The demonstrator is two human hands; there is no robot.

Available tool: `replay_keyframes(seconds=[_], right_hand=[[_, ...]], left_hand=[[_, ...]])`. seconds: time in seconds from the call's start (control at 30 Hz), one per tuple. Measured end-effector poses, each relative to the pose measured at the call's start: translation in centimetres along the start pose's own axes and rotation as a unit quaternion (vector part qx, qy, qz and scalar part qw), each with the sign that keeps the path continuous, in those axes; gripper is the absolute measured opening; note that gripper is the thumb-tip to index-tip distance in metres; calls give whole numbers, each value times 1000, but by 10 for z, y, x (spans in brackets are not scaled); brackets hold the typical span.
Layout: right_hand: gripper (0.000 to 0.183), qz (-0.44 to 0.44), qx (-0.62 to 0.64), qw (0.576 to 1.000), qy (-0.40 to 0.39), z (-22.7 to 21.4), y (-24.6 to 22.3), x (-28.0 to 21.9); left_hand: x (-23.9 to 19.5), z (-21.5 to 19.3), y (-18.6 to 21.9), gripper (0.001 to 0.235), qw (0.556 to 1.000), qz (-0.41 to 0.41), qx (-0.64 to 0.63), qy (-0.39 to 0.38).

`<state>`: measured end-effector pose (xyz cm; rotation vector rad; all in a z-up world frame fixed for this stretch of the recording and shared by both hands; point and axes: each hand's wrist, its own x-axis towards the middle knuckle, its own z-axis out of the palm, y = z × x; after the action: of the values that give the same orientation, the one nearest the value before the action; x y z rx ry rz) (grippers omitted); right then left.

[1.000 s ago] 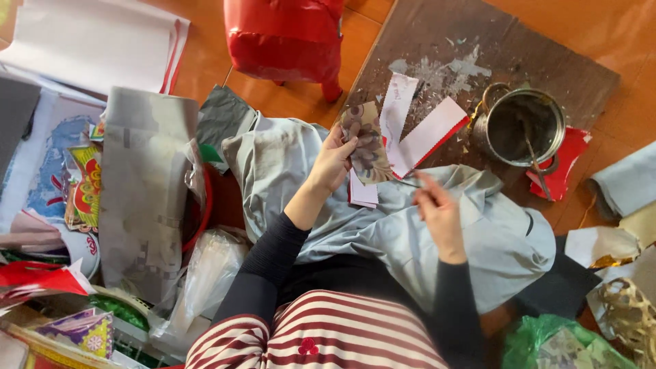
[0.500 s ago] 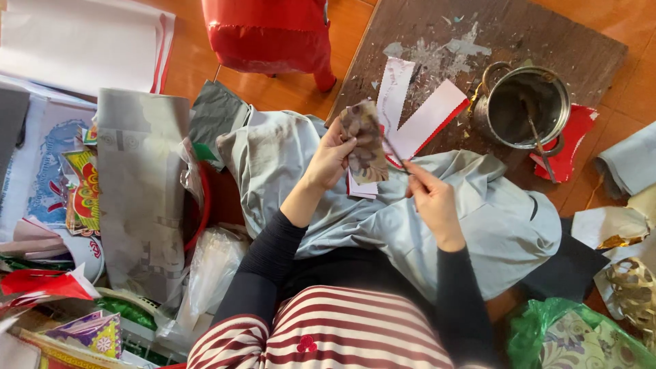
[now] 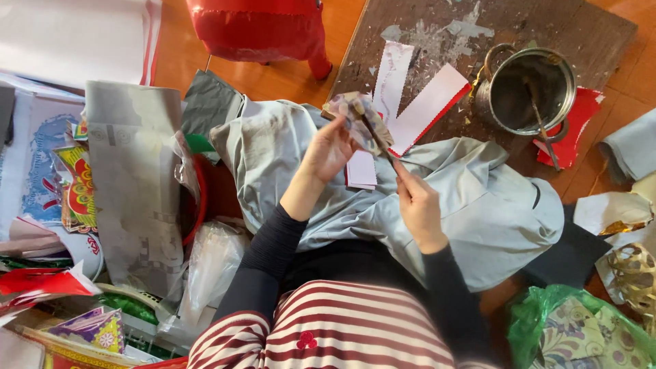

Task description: Decorating a paper model with colored paper strips and glue.

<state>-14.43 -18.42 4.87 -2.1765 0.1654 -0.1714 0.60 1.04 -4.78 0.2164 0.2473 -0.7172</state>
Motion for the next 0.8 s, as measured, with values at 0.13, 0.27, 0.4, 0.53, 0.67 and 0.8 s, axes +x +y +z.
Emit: replay_keyframes(seconds=[0.13,0.27,0.4,0.53,0.67,0.8], right_hand=[[41,-60,-48,997,20,2,1,-9],[37,-36,-97,995,-7,-5,7,-25],[41,-30,-29,998,-37,-9,5,-38],[43,16,7,999,-45,-11,27,-41],[40,98,-29,995,12,-17,33,-33],[51,7,-34,999,29,-7,35,-32]], left_hand=[[-5,21,3,46,998,4,51,20],[-12,56,20,48,992,6,88,-92],[-8,50,19,52,994,29,99,32],[-8,44,16,55,998,13,66,0],[-12,47,14,57,999,11,48,-20],[-12,49,7,56,996,18,85,-16]])
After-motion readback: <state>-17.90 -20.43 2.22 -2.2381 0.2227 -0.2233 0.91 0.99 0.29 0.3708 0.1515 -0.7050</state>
